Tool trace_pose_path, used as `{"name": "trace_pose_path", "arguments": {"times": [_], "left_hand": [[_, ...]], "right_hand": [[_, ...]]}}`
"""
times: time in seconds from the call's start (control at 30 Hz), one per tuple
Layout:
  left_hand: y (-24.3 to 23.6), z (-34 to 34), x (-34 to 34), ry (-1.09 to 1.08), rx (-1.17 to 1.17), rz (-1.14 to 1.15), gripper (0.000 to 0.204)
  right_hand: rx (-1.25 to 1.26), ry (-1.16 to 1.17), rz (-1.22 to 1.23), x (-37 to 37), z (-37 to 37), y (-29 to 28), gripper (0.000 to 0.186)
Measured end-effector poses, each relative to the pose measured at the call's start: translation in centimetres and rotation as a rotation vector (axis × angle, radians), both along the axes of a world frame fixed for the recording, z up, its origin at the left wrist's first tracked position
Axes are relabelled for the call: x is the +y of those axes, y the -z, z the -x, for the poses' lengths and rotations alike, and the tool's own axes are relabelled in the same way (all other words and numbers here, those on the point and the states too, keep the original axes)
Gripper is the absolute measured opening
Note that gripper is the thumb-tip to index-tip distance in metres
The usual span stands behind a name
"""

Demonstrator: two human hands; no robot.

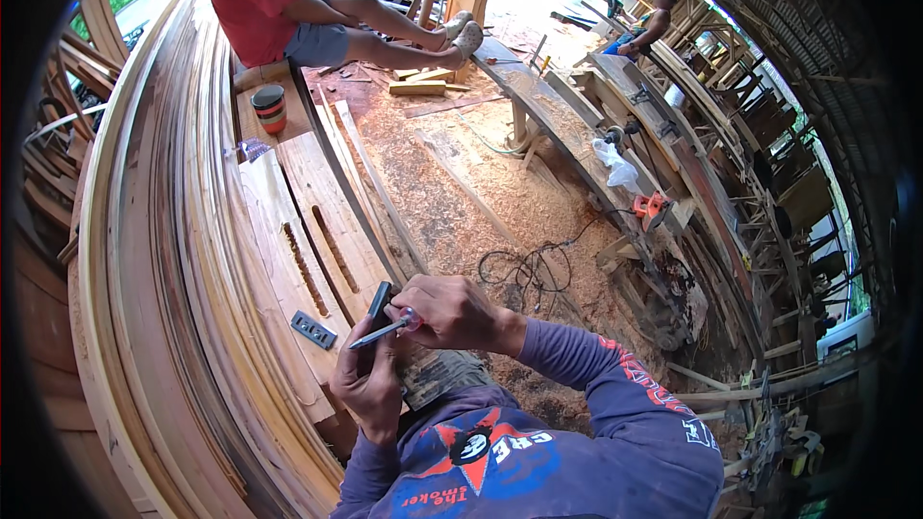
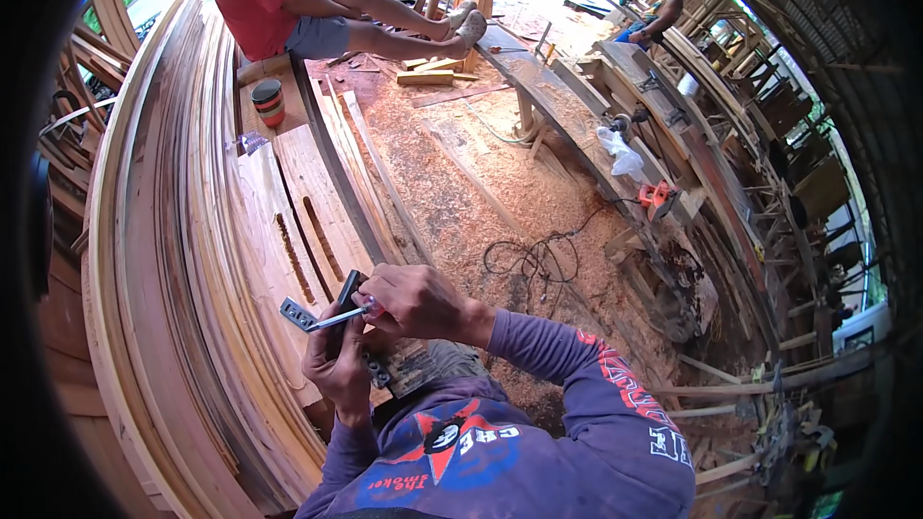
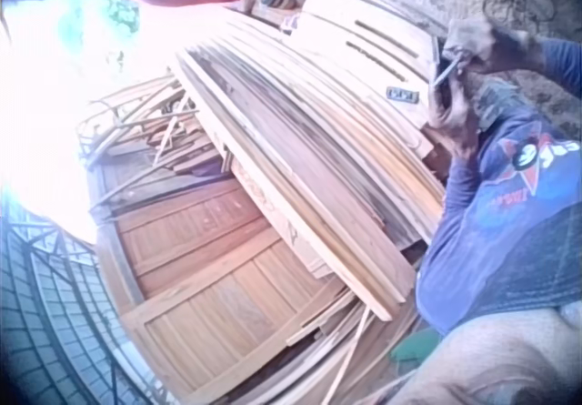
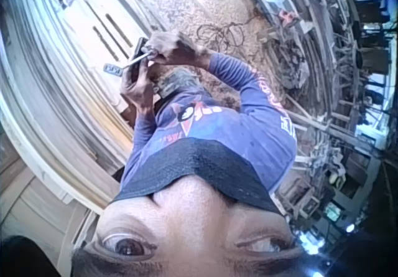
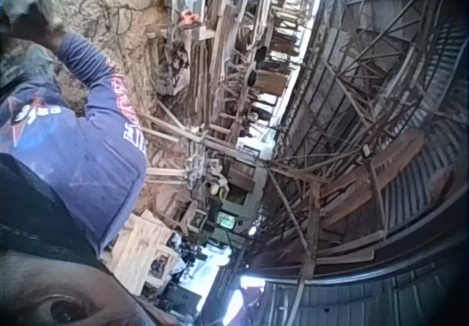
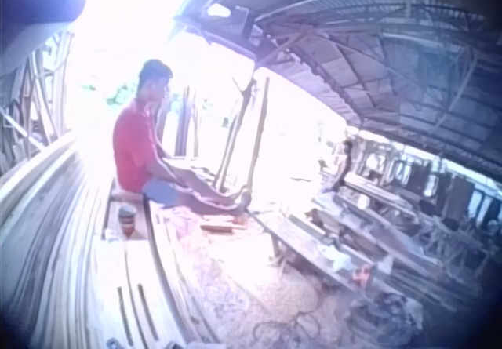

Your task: The person disassembles a blade clamp using a screwdriver, fetches an electric hand planer, and mounts the blade clamp onto the planer drum by hand.

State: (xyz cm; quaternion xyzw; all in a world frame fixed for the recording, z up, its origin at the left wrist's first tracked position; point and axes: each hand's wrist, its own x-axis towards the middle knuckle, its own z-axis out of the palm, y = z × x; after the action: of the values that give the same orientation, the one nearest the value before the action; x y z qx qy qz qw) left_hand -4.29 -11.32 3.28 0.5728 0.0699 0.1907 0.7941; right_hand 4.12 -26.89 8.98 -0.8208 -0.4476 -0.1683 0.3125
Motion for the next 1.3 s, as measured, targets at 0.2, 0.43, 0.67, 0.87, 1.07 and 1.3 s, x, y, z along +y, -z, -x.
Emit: {"name": "trace_pose_path", "arguments": {"times": [0.2, 0.43, 0.67, 0.87, 1.07, 1.3], "left_hand": [[-0.5, 0.2, 0.3, 0.002, 0.006, 0.006, 0.036], [0.2, -0.1, 0.2, 0.007, 0.012, 0.035, 0.037], [-0.2, -0.2, 0.2, 0.004, 0.009, 0.036, 0.036], [-0.4, -0.2, 0.3, -0.011, 0.018, 0.059, 0.038], [-0.7, -0.3, 0.3, -0.026, 0.045, 0.023, 0.037], [-0.3, -0.2, 0.0, -0.010, 0.028, 0.065, 0.035]], "right_hand": [[-0.015, -0.015, -0.065, 0.4, 0.2, 0.4, 0.039], [-0.086, 0.023, -0.012, 0.4, -0.2, 0.5, 0.028], [-0.143, 0.010, 0.009, 0.2, -0.8, 0.8, 0.021], [-0.125, -0.015, -0.096, 0.5, -0.8, 0.5, 0.026], [-0.049, -0.070, -0.022, -0.1, -0.9, 0.1, 0.035], [0.009, -0.059, 0.017, -0.2, -0.8, -0.1, 0.035]]}}
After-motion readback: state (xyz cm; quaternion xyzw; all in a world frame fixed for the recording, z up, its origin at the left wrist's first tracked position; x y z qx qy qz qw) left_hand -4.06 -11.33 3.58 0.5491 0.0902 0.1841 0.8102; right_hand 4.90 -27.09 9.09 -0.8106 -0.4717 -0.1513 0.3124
